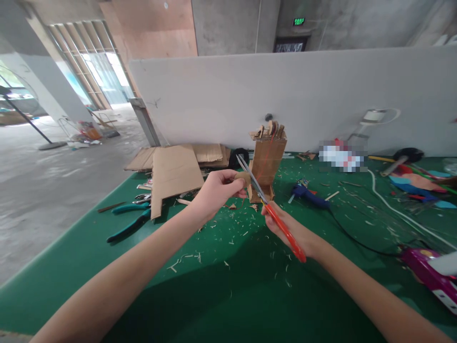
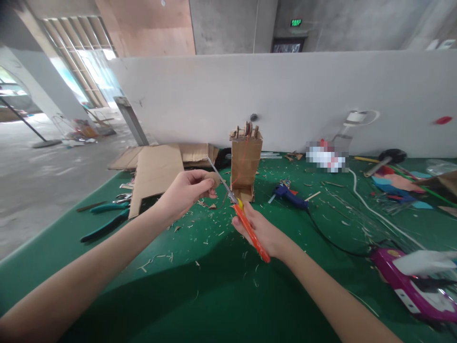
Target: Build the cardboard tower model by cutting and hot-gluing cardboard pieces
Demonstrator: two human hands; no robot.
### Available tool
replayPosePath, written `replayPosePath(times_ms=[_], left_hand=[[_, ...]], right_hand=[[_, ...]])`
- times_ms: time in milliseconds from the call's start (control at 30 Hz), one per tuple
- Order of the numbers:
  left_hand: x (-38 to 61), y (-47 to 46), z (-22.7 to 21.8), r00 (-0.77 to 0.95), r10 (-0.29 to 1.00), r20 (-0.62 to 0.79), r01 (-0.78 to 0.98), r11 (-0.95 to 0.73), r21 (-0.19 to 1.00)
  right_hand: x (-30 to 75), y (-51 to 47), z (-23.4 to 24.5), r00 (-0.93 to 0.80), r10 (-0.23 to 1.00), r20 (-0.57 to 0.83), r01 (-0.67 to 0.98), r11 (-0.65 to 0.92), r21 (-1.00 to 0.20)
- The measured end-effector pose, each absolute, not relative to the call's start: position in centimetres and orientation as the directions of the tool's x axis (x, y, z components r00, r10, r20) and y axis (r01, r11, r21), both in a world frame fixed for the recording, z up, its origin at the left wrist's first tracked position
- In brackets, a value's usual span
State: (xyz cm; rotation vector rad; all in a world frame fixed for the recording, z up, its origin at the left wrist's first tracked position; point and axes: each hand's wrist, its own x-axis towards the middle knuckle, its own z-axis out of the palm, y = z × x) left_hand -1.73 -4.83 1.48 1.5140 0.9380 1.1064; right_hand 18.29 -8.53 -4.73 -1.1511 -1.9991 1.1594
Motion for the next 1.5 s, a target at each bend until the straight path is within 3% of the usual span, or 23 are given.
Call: replayPosePath(times_ms=[300,600,900,1067,1300,1500], left_hand=[[-2.0,-4.9,1.9,0.293,0.933,0.208,0.106,-0.248,0.963],[-2.0,-4.5,1.5,0.313,0.938,0.149,0.006,-0.159,0.987],[-2.0,-5.0,1.9,0.256,0.945,0.204,0.15,-0.247,0.957],[-2.0,-4.6,1.4,0.268,0.945,0.186,0.044,-0.205,0.978],[-2.1,-4.4,1.7,0.192,0.969,0.154,-0.076,-0.142,0.987],[-2.2,-3.9,1.3,0.167,0.986,0.022,-0.23,0.017,0.973]], right_hand=[[18.4,-8.6,-4.8,-0.489,0.87,0.07,0.51,0.35,-0.786],[18.5,-8.8,-3.7,-0.541,0.84,0.049,0.41,0.314,-0.856],[18.5,-8.2,-5.1,-0.468,0.881,0.065,0.489,0.32,-0.811],[18.0,-8.1,-6.1,-0.42,0.9,0.118,0.524,0.347,-0.778],[17.6,-7.4,-7.5,-0.321,0.933,0.161,0.463,0.303,-0.833],[17.7,-7.6,-6.8,-0.322,0.918,0.232,0.376,0.348,-0.859]])
